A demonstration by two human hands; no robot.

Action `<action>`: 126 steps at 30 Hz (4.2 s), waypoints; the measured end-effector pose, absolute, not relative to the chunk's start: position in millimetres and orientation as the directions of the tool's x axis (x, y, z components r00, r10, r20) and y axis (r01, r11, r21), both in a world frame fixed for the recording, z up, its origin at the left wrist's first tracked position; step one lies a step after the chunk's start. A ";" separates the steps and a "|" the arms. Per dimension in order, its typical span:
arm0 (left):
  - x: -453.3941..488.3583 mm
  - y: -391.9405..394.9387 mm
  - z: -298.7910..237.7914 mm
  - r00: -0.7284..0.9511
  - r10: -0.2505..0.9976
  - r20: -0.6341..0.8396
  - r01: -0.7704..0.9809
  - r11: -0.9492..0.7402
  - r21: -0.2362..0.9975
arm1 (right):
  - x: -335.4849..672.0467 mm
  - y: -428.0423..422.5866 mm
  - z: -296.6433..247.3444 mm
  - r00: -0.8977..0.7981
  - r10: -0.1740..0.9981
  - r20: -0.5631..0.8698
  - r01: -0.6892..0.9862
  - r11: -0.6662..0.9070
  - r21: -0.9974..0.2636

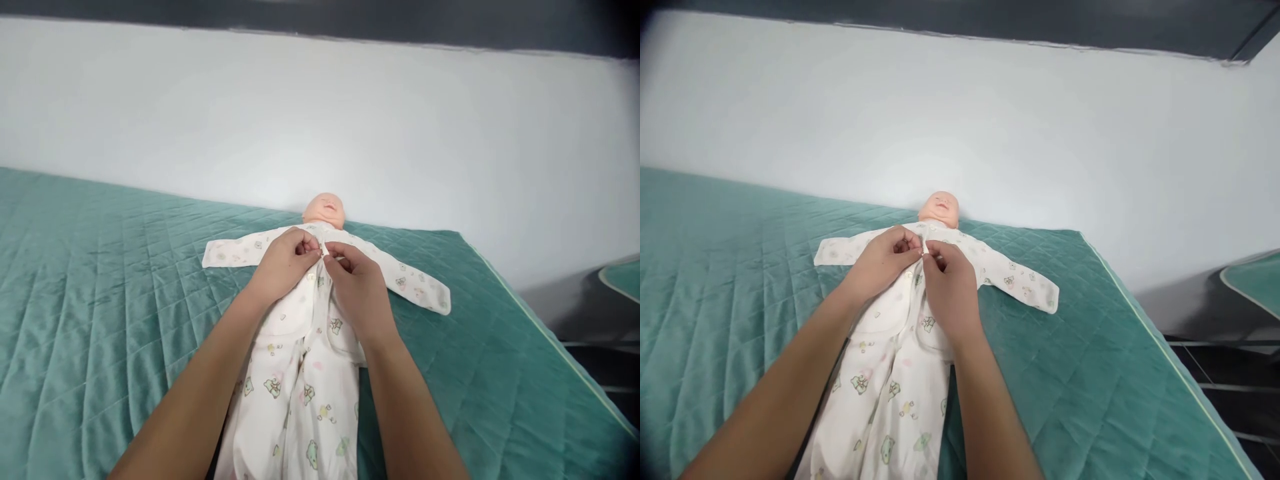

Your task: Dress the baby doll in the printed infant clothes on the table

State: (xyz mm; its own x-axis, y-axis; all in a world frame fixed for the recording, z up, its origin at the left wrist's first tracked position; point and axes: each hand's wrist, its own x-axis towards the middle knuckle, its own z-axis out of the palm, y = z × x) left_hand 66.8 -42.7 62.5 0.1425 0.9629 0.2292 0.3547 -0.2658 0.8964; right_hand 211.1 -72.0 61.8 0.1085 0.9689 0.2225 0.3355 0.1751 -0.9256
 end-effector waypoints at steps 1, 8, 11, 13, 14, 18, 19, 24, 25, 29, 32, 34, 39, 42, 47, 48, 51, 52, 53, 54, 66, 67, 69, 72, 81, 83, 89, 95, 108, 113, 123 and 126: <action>67.0 -42.3 62.1 0.139 0.963 0.230 0.343 -0.265 0.901 | 210.7 -71.5 60.9 0.111 0.965 0.239 0.332 0.191 -0.924; 70.0 -40.4 57.5 0.172 0.961 0.218 0.271 -0.259 0.927 | 221.4 -62.0 48.9 0.117 0.971 0.207 0.217 0.179 -0.960; 69.2 -39.5 56.1 0.191 0.955 0.225 0.245 -0.268 0.932 | 224.4 -58.6 45.8 0.104 0.971 0.215 0.225 0.187 -0.956; 67.9 -39.0 56.0 0.211 0.953 0.218 0.220 -0.264 0.939 | 224.7 -57.1 45.1 0.107 0.972 0.209 0.244 0.178 -0.953; 67.1 -38.9 56.2 0.220 0.952 0.215 0.215 -0.262 0.941 | 224.6 -56.5 45.1 0.111 0.972 0.206 0.256 0.172 -0.951; 65.6 -40.2 59.3 0.232 0.944 0.235 0.284 -0.297 0.912 | 223.2 -56.4 47.0 0.114 0.973 0.200 0.304 0.157 -0.939; 65.9 -40.9 60.4 0.228 0.941 0.251 0.308 -0.315 0.898 | 222.6 -56.8 47.9 0.113 0.973 0.202 0.315 0.158 -0.936; 71.5 -44.7 63.4 0.169 0.947 0.275 0.403 -0.321 0.857 | 218.8 -60.6 52.8 0.103 0.971 0.215 0.354 0.166 -0.920; 72.8 -45.1 63.4 0.154 0.950 0.273 0.422 -0.313 0.851 | 218.2 -61.3 53.5 0.099 0.971 0.216 0.359 0.167 -0.918; 76.4 -45.5 62.9 0.123 0.950 0.289 0.463 -0.312 0.830 | 216.9 -62.2 54.3 0.087 0.971 0.222 0.385 0.173 -0.907; 78.0 -46.4 63.6 0.105 0.957 0.270 0.485 -0.287 0.826 | 217.2 -61.3 52.8 0.087 0.969 0.230 0.409 0.175 -0.896; 79.1 -47.3 64.5 0.085 0.961 0.261 0.512 -0.267 0.816 | 217.7 -60.4 51.4 0.090 0.968 0.233 0.414 0.177 -0.893; 79.8 -46.8 63.8 0.071 0.964 0.256 0.487 -0.257 0.834 | 218.9 -58.9 48.5 0.090 0.967 0.237 0.402 0.183 -0.897; 78.3 -45.2 62.6 0.058 0.975 0.215 0.448 -0.217 0.867 | 220.8 -59.0 47.8 0.083 0.968 0.237 0.396 0.186 -0.899; 73.5 -45.8 63.8 0.062 0.990 0.128 0.361 -0.142 0.922 | 226.1 -60.2 47.8 0.065 0.967 0.248 0.399 0.202 -0.894; 72.3 -46.2 64.3 0.072 0.991 0.115 0.343 -0.133 0.930 | 226.9 -60.3 47.6 0.057 0.964 0.259 0.400 0.215 -0.891; 68.7 -46.9 65.6 0.111 0.989 0.095 0.312 -0.126 0.942 | 228.1 -60.0 45.7 0.035 0.954 0.299 0.403 0.260 -0.877; 67.7 -46.7 65.7 0.126 0.987 0.100 0.312 -0.136 0.940 | 228.0 -59.8 44.8 0.030 0.950 0.312 0.406 0.273 -0.872; 66.8 -46.4 65.7 0.140 0.984 0.114 0.319 -0.154 0.935 | 227.7 -59.5 44.0 0.026 0.945 0.326 0.408 0.287 -0.866; 66.1 -46.0 65.6 0.150 0.979 0.135 0.333 -0.179 0.926 | 227.1 -59.4 43.2 0.021 0.939 0.343 0.413 0.305 -0.858; 62.9 -39.4 60.4 0.151 0.965 0.214 0.417 -0.258 0.871 | 223.9 -59.7 38.9 0.000 0.916 0.400 0.415 0.364 -0.834; 62.8 -39.0 59.3 0.153 0.963 0.223 0.416 -0.267 0.869 | 224.0 -59.6 38.6 0.005 0.920 0.393 0.410 0.356 -0.840; 62.9 -38.3 57.1 0.158 0.956 0.246 0.409 -0.290 0.865 | 223.9 -59.5 38.1 0.013 0.924 0.383 0.395 0.347 -0.851; 62.9 -37.5 54.7 0.166 0.944 0.285 0.406 -0.329 0.853 | 223.8 -59.5 37.8 0.006 0.920 0.391 0.382 0.359 -0.851; 68.3 -35.4 55.5 0.131 0.951 0.281 0.397 -0.310 0.864 | 222.0 -63.1 44.0 -0.049 0.885 0.463 0.465 0.431 -0.773; 71.2 -35.3 55.2 0.100 0.949 0.300 0.417 -0.314 0.853 | 220.3 -64.8 46.4 -0.056 0.885 0.462 0.476 0.431 -0.767; 68.7 -35.6 55.6 0.067 0.968 0.242 0.314 -0.251 0.916 | 221.0 -63.0 42.5 0.146 0.930 0.337 0.268 0.291 -0.918; 50.0 -40.1 65.0 0.200 0.964 0.174 0.182 -0.211 0.960 | 229.9 -60.4 40.9 0.212 0.956 0.201 0.104 0.182 -0.978; 27.2 -48.6 88.7 0.553 0.833 -0.020 0.449 -0.277 0.850 | 216.0 -107.5 91.6 -0.091 0.995 0.040 0.931 0.099 -0.351; 28.6 -48.7 86.3 0.533 0.845 -0.036 0.428 -0.232 0.874 | 219.6 -101.8 92.3 -0.120 0.992 0.025 0.886 0.118 -0.449; 24.0 -43.3 80.1 0.591 0.804 -0.062 0.259 -0.117 0.959 | 226.5 -91.9 80.0 -0.180 0.981 -0.068 0.138 -0.043 -0.990; 22.7 -42.1 78.0 0.598 0.799 -0.061 0.215 -0.087 0.973 | 218.3 -90.4 75.0 -0.164 0.984 -0.074 0.121 -0.054 -0.991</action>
